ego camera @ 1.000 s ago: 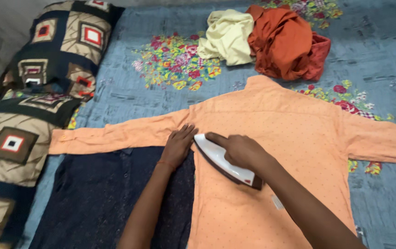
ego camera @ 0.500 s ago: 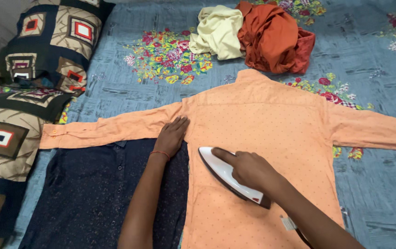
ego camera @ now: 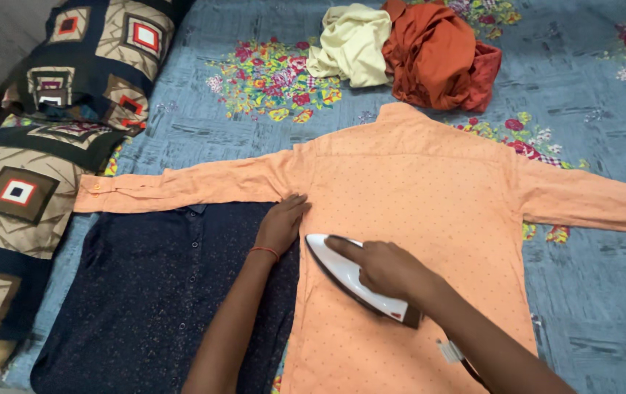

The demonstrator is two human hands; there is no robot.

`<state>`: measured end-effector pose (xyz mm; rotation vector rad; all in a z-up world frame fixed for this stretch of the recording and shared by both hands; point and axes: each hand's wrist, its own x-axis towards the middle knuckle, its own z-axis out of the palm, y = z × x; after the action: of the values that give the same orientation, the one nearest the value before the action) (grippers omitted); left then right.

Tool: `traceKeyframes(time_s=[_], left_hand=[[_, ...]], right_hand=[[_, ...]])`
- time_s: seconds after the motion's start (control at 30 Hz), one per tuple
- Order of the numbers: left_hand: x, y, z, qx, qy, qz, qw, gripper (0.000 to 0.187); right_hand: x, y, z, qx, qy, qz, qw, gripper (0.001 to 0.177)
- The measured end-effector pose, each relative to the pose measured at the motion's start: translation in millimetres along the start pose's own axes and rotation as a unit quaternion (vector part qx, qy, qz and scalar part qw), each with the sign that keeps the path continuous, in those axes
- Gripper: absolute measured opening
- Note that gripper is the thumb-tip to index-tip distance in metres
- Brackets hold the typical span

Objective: The person irons a dark blue patterned shirt on a bed, smoothing the fabric with an iron. Then the person lays out a peach-colored shirt and irons it as well.

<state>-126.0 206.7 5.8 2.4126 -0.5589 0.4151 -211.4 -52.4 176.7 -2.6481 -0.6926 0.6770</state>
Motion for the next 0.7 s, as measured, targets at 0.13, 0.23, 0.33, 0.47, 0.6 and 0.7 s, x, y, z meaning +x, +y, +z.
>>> traceKeyframes(time_s=[0.13,0.23,0.33,0.47,0.6,0.7], left_hand=[[-1.7,-8.5,10.1,-0.023,0.006,0.009,1.000,0.028],[-3.3,-10.0,11.0,-0.019,0.003,-0.006,1.000,0.028],[-1.0,-9.6,13.4,-0.017,-0.001,-0.017,1.000,0.028],[-3.2,-13.0,18.1,-0.019,-0.011,-0.015,1.000,0.029],[-0.8,-18.2,18.3,-0.014,-0.007,-0.012,1.000,0.030],[-2.3,-14.7,19.1,-0.010,-0.005,-0.016,1.000,0.030]], right_hand=[[-0.3,-3.3,6.4,0.001,0.003,0.018,1.000,0.086],[12.7,-13.1,4.5,0.018,0.055,0.017,0.998,0.080],[17.1,-18.0,1.6,0.014,0.042,0.026,0.999,0.081],[-4.4,-16.9,6.3,0.006,0.004,0.019,1.000,0.084],[-33.5,-15.1,15.0,0.016,-0.015,0.025,0.999,0.083],[-30.0,-13.7,21.6,0.011,-0.003,0.023,1.000,0.083]])
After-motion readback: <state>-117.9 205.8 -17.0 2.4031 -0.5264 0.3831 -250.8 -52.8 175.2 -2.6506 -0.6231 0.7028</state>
